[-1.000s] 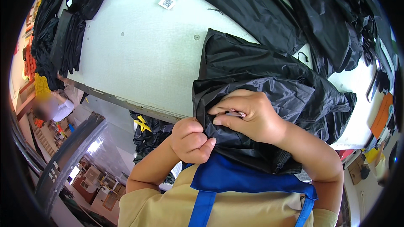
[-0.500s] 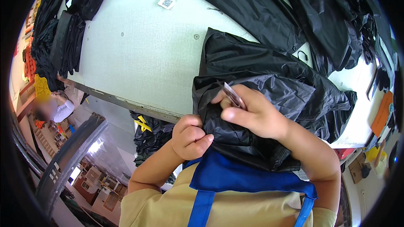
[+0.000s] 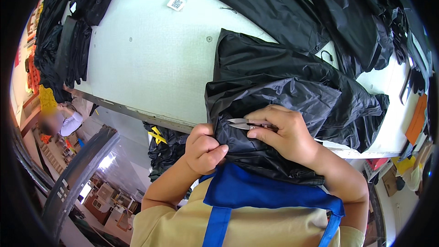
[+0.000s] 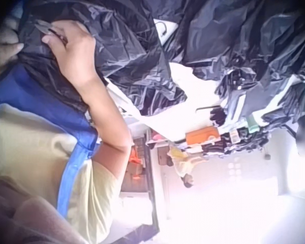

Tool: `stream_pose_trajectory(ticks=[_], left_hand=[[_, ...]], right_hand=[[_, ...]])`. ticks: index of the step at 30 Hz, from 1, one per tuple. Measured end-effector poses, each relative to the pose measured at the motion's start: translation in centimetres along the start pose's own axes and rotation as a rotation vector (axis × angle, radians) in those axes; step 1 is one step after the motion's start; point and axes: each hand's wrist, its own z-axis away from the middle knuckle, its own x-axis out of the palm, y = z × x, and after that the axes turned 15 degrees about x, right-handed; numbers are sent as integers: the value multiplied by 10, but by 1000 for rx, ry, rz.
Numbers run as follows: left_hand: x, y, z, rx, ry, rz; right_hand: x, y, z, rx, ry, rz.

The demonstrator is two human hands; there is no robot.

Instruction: The person folds a black jacket on a table, aligns the sleeves, and smooths the fabric. They then fold the jacket into a compact rectangle and place it on a stack of similar folded items.

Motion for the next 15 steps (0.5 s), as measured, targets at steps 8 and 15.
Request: stream_pose_trajectory(ticks=[8, 15], left_hand=[[-2, -1, 0, 11, -4, -12], [-2, -1, -1, 15, 1, -19]], right_hand=[[6, 4, -2, 47, -30, -119], [8, 9, -1, 113, -76, -243]])
